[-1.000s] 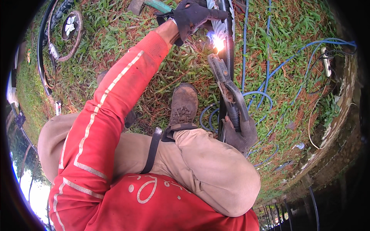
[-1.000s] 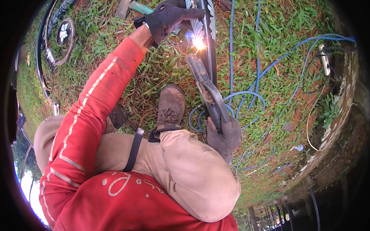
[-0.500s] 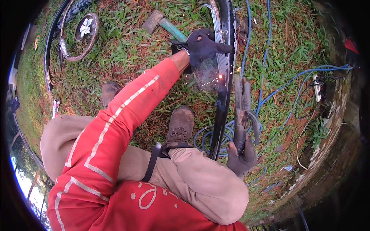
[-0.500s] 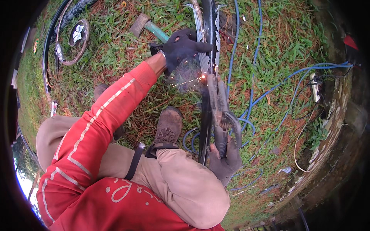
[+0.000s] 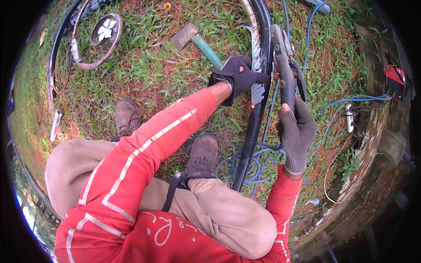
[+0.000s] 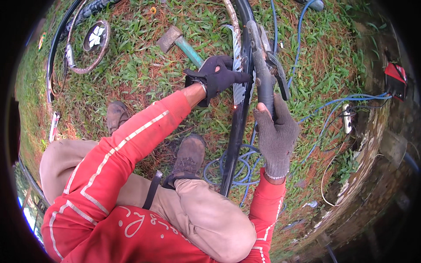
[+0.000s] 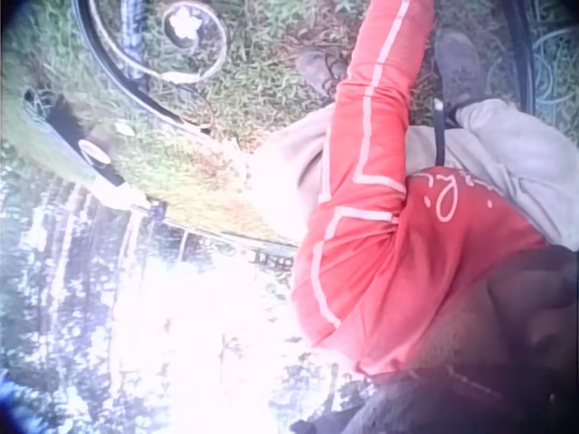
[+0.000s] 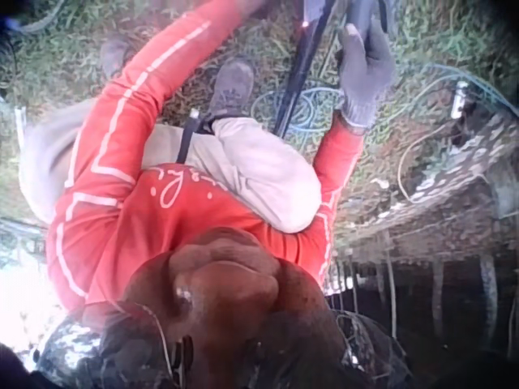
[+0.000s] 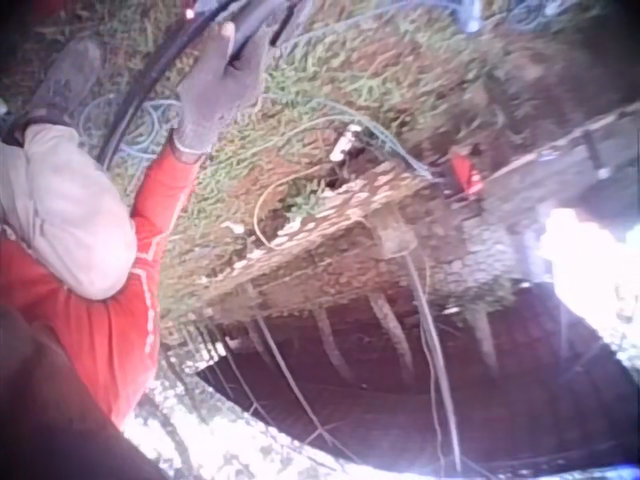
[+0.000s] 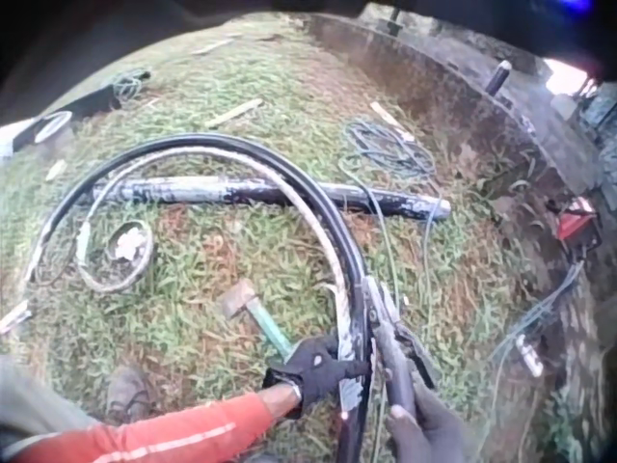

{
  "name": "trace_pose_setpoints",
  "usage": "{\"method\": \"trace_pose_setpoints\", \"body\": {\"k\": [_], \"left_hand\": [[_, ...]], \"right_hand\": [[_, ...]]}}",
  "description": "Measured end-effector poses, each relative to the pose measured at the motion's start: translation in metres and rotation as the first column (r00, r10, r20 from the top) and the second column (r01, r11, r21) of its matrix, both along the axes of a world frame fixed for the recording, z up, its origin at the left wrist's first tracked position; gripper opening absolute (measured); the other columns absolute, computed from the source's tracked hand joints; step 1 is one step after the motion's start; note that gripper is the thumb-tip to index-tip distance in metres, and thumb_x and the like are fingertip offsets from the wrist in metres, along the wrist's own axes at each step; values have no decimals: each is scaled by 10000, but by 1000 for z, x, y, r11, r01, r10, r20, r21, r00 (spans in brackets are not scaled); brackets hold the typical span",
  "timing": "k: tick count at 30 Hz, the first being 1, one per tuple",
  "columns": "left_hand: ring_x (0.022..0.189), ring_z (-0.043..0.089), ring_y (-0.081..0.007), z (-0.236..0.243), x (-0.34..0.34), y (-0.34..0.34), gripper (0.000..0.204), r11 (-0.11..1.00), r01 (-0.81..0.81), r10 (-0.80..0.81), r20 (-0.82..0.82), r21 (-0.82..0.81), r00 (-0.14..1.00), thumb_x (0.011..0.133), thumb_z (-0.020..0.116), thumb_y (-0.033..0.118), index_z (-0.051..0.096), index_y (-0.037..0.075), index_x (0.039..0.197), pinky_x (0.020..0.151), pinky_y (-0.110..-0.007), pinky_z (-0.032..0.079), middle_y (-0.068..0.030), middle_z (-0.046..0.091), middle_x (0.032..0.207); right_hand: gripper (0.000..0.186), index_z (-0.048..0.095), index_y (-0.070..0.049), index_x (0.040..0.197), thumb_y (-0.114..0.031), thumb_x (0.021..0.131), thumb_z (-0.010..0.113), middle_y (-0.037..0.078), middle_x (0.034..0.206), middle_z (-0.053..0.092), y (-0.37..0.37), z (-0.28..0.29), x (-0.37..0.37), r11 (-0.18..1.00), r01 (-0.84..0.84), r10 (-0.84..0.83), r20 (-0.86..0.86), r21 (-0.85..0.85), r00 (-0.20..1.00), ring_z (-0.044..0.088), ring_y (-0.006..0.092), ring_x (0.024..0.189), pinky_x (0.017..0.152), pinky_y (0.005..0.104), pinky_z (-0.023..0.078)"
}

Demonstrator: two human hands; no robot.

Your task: The person welds metal components together to construct a decorative frame on the grass. The person positions a metal ring and uses a welding torch to join it to other metal parts while wearing gloves.

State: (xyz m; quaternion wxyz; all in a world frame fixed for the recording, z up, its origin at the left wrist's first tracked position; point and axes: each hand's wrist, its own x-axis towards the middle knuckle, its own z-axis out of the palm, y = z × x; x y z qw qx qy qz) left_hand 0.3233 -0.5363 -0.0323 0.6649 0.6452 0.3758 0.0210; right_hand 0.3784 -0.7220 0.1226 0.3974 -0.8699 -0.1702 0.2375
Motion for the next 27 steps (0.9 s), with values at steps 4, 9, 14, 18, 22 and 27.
{"method": "trace_pose_setpoints", "body": {"k": [4,9,14,18,22,27], "left_hand": [[738,677,-218,30,-2,6,542,998,57,-57,10,-18,998,747,966,509,846,34,977,715,-434,542,-106,759,812],[694,675,-293,3,3,4,674,966,123,-103,-101,226,990,743,897,656,773,0,838,684,-471,535,-178,721,764],[715,699,-332,-2,3,4,675,964,147,-121,-123,222,985,711,912,659,785,8,840,707,-475,554,-190,730,778],[731,719,-364,0,3,6,677,957,178,-143,-161,229,976,686,923,661,794,15,842,726,-479,570,-199,738,790],[725,714,-365,3,6,7,676,954,182,-144,-172,238,975,684,924,658,784,13,827,726,-481,568,-198,727,775],[665,648,-292,2,6,5,679,950,169,-137,-136,263,981,731,900,647,731,-9,774,679,-479,523,-171,672,704]], "right_hand": [[323,759,-1,1321,-199,1066,773,-13,834,715,10,-10,7,999,-39,38,-35,-30,999,568,35,689,587,268,448],[306,775,-21,1284,-232,1063,780,-13,835,712,15,-15,10,988,-116,118,14,-102,993,564,44,714,620,275,469],[330,776,-15,1282,-253,1054,793,-6,840,724,14,-23,11,983,-146,151,47,-110,987,586,52,734,642,285,494],[329,779,-13,1267,-257,1047,800,6,823,733,16,-23,9,983,-136,144,57,-122,988,586,51,729,642,293,500],[312,779,-11,1246,-250,1046,799,9,805,727,14,-27,10,985,-133,138,42,-105,989,580,50,720,636,292,495],[274,774,-15,1231,-215,1044,788,6,800,716,16,-27,11,984,-139,143,27,-114,989,572,46,723,637,286,487]]}}
